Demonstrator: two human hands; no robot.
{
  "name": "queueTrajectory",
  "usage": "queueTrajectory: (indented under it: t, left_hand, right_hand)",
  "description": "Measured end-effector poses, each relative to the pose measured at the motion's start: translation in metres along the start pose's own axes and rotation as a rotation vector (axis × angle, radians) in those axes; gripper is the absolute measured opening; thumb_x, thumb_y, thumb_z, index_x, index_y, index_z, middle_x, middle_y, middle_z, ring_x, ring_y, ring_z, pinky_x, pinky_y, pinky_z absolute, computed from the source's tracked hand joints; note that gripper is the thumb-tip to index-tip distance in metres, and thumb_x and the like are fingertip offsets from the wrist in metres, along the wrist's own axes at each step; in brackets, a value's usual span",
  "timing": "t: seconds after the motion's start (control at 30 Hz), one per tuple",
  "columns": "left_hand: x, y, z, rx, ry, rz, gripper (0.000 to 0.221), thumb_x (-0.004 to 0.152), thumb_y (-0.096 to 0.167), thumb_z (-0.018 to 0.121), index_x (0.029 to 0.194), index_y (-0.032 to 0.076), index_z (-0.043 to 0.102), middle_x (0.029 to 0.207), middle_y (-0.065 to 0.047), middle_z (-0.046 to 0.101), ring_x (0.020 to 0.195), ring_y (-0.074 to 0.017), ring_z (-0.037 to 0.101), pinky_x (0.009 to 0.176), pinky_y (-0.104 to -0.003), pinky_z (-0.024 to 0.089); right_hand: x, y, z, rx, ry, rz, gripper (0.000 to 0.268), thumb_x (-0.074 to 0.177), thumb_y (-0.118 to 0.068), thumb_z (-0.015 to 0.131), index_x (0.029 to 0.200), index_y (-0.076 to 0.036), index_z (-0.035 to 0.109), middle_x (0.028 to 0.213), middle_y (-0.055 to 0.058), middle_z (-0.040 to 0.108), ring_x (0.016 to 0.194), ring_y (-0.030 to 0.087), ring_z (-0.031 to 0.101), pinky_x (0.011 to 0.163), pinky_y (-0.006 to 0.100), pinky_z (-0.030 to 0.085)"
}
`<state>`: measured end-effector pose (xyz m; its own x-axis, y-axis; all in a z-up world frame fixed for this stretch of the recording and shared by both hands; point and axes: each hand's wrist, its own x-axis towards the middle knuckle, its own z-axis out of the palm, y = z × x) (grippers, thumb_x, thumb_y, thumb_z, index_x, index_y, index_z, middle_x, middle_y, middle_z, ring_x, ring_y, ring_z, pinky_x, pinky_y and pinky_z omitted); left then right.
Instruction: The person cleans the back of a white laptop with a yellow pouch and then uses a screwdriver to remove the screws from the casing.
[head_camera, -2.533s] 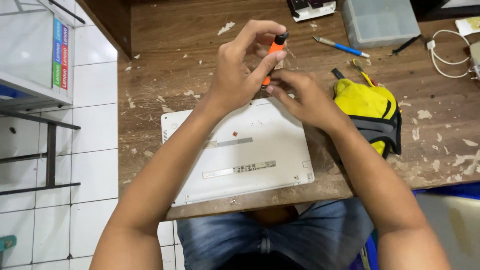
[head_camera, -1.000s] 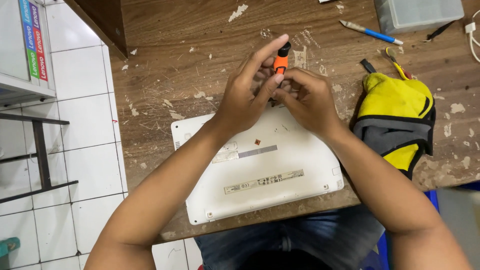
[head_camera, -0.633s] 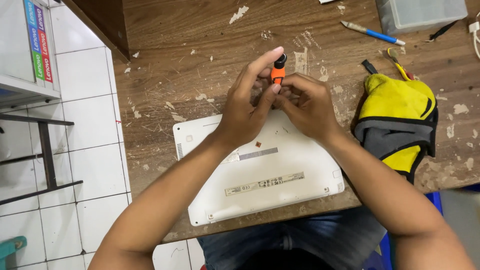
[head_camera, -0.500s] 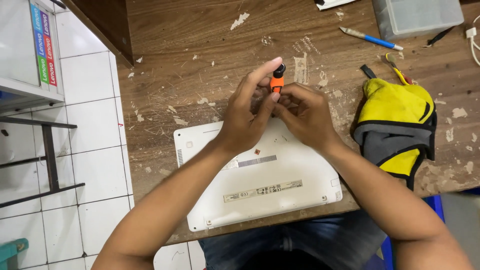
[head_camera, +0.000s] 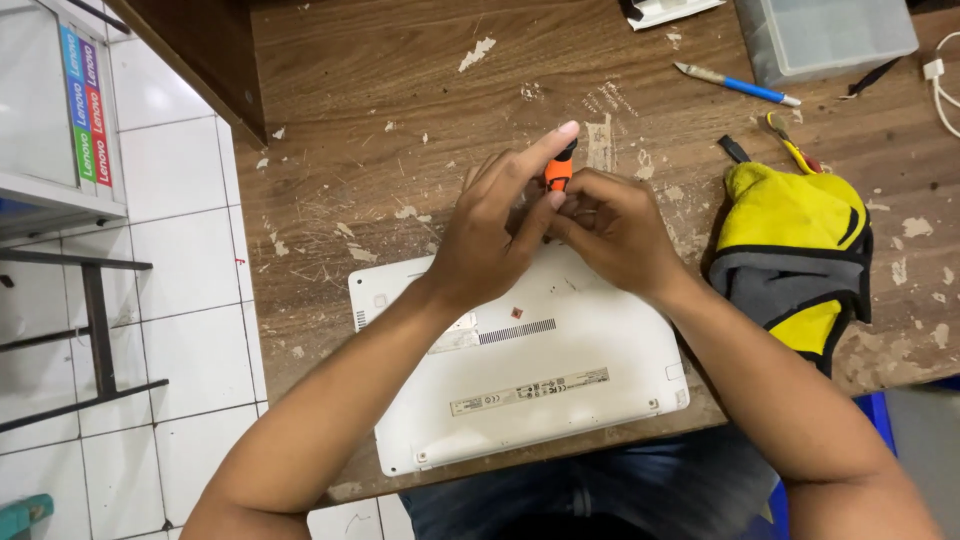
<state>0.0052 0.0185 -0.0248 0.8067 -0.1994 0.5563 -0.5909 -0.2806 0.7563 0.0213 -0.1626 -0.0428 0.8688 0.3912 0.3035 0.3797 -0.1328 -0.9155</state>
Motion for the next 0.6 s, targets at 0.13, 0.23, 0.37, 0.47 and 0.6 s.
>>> queueTrajectory:
  t: [0.13,0.23,0.37,0.47,0.6]
  left_hand:
    - [-0.002,-0.009,0.000,0.028,0.003,0.033,0.047,0.112,0.024,0.058,0.157,0.019,0.045,0.114,-0.004,0.068,0.108,-0.0230,0.067,0.097,-0.036,0.049]
    - [-0.001,-0.007,0.001,0.034,0.002,0.039,0.050,0.112,0.025,0.060,0.159,0.020,0.043,0.116,-0.006,0.069,0.108,-0.0231,0.068,0.097,-0.036,0.050]
    - [-0.002,-0.010,0.003,0.004,0.016,0.026,0.051,0.112,0.023,0.062,0.159,0.020,0.043,0.118,-0.005,0.070,0.111,-0.0213,0.069,0.099,-0.035,0.051]
    - [0.000,-0.008,-0.005,-0.042,-0.041,0.015,0.048,0.112,0.015,0.060,0.156,0.015,0.042,0.133,-0.008,0.066,0.117,-0.0222,0.068,0.102,-0.035,0.056]
    - [0.001,-0.001,-0.011,-0.086,-0.126,-0.050,0.042,0.113,0.013,0.053,0.153,0.013,0.040,0.139,-0.008,0.062,0.116,-0.0210,0.062,0.103,-0.034,0.054]
  right_hand:
    - [0.001,0.007,-0.005,-0.057,-0.019,-0.020,0.016,0.090,0.007,0.079,0.096,0.010,0.065,0.078,0.018,0.058,0.079,0.022,0.069,0.056,0.038,0.060]
    - [0.001,0.005,-0.006,-0.057,-0.019,-0.020,0.014,0.091,0.006,0.080,0.097,0.008,0.067,0.079,0.015,0.060,0.080,0.018,0.067,0.057,0.036,0.060]
    - [-0.001,0.009,-0.005,-0.080,-0.022,-0.020,0.014,0.092,0.002,0.081,0.099,0.005,0.069,0.081,0.016,0.063,0.076,0.016,0.065,0.056,0.034,0.058]
    - [0.001,0.001,-0.008,-0.068,-0.066,0.037,0.013,0.094,0.004,0.077,0.100,0.001,0.066,0.084,0.012,0.065,0.076,0.013,0.063,0.061,0.027,0.054]
    - [-0.001,0.001,-0.004,0.033,-0.070,0.137,0.020,0.098,0.006,0.072,0.090,-0.005,0.058,0.080,0.004,0.060,0.072,0.008,0.055,0.064,0.021,0.047]
